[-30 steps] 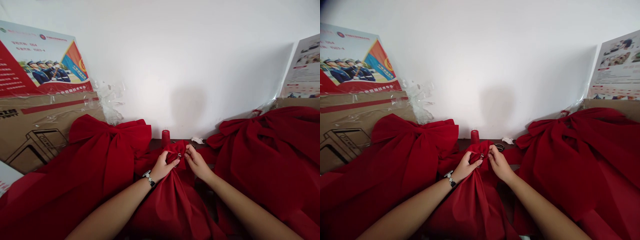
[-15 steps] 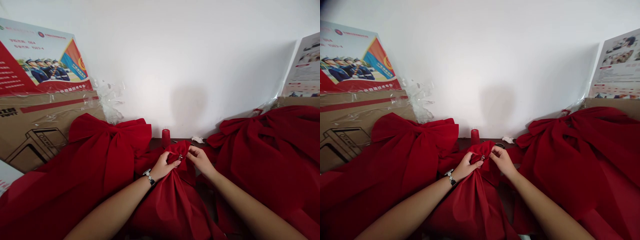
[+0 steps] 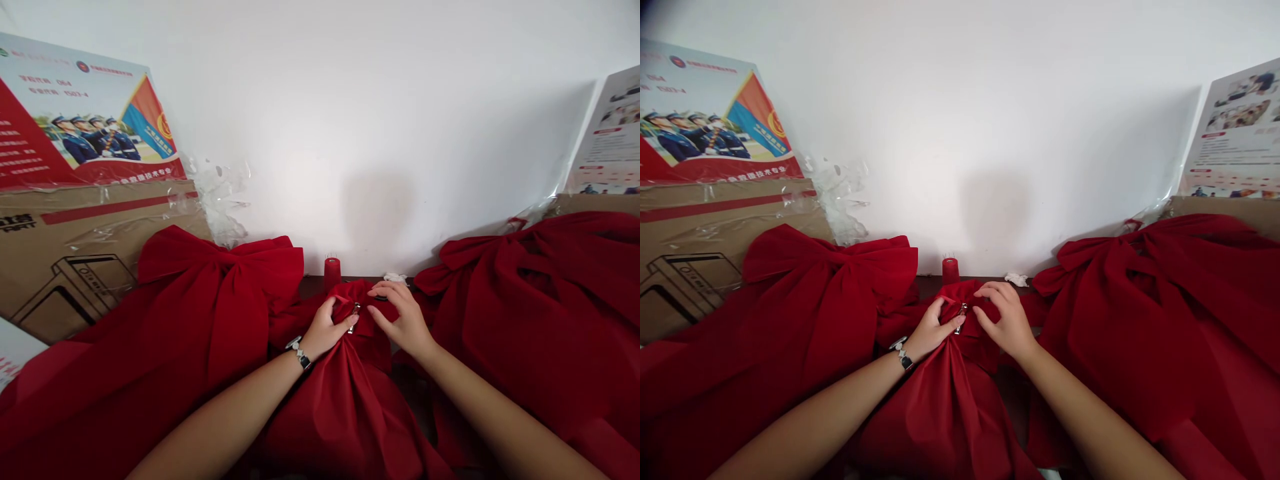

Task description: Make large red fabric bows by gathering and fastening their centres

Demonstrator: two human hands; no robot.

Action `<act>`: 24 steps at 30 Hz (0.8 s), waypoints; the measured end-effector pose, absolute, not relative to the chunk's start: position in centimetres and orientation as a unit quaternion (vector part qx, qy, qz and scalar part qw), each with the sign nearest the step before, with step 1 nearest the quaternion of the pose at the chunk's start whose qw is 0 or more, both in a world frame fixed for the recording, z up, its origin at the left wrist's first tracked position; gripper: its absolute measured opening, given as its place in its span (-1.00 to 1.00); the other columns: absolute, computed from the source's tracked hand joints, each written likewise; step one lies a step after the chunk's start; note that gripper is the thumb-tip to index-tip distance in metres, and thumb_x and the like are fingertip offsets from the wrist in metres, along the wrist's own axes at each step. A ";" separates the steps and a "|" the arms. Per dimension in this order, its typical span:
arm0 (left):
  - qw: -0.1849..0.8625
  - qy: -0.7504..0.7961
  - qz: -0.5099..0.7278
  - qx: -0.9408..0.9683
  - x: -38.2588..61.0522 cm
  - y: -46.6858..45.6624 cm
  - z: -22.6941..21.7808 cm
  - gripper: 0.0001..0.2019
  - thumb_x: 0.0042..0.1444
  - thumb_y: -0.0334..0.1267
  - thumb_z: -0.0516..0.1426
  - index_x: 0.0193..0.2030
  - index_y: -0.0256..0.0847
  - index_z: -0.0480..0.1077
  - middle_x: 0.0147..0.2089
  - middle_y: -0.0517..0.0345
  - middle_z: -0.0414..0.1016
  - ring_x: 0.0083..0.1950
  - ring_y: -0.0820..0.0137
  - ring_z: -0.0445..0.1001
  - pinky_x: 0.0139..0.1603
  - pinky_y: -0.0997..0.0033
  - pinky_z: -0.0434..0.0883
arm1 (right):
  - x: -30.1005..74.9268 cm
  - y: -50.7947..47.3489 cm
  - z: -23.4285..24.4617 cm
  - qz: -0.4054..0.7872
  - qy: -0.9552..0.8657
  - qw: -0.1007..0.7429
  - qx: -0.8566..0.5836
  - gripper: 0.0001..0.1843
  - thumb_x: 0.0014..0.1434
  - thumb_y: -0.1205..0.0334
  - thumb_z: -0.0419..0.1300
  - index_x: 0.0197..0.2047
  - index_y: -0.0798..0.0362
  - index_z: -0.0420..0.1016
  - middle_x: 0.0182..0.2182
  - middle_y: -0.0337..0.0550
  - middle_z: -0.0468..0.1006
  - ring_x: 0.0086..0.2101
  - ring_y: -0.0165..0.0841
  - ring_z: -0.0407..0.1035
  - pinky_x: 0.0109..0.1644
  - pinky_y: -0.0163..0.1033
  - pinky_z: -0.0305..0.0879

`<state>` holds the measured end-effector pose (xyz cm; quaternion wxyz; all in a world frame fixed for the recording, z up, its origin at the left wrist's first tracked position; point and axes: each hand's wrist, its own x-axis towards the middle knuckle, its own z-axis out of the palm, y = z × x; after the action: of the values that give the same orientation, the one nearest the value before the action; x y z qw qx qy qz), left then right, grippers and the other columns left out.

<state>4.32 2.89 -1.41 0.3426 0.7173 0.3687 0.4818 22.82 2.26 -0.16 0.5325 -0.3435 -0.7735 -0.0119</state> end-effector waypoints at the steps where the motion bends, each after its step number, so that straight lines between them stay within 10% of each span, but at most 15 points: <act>1: 0.342 0.369 0.478 0.720 4.4 2.9 -1.5 -0.76 0.01 -0.20 0.18 -0.21 -0.24 0.28 -0.15 0.09 0.47 -0.11 0.35 0.43 -0.01 0.32 0.35 | 22.7 2.0 0.0 -0.058 -0.794 0.508 -0.329 -0.81 0.13 0.26 0.16 -0.15 0.01 0.43 -0.17 -0.06 0.44 -0.11 -0.22 0.28 0.01 -0.08 0.16; 9: 0.312 0.382 0.456 0.741 4.7 3.0 -2.2 -0.66 -0.05 -0.20 0.22 -0.15 -0.26 0.29 -0.18 0.06 0.47 -0.15 0.33 0.45 -0.08 0.31 0.39 | 22.1 1.3 0.0 -0.195 -0.870 0.370 -0.261 -0.80 0.25 0.36 0.00 -0.23 0.00 0.45 -0.23 -0.13 0.52 -0.16 -0.28 0.27 -0.02 -0.08 0.03; 24: 0.297 0.407 0.423 0.754 5.1 2.1 -1.7 -0.64 -0.05 -0.24 0.21 -0.09 -0.27 0.32 -0.15 0.00 0.49 -0.13 0.24 0.46 -0.06 0.25 0.37 | 21.8 1.6 -0.6 -0.042 -0.847 0.451 -0.279 -0.87 0.23 0.37 0.00 -0.35 0.03 0.29 -0.36 -0.13 0.48 -0.28 -0.31 0.32 -0.13 -0.15 0.16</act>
<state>5.06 2.08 -1.71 0.2967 0.7535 0.4069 0.4226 21.81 1.59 -0.61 0.4511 -0.2791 -0.8466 -0.0422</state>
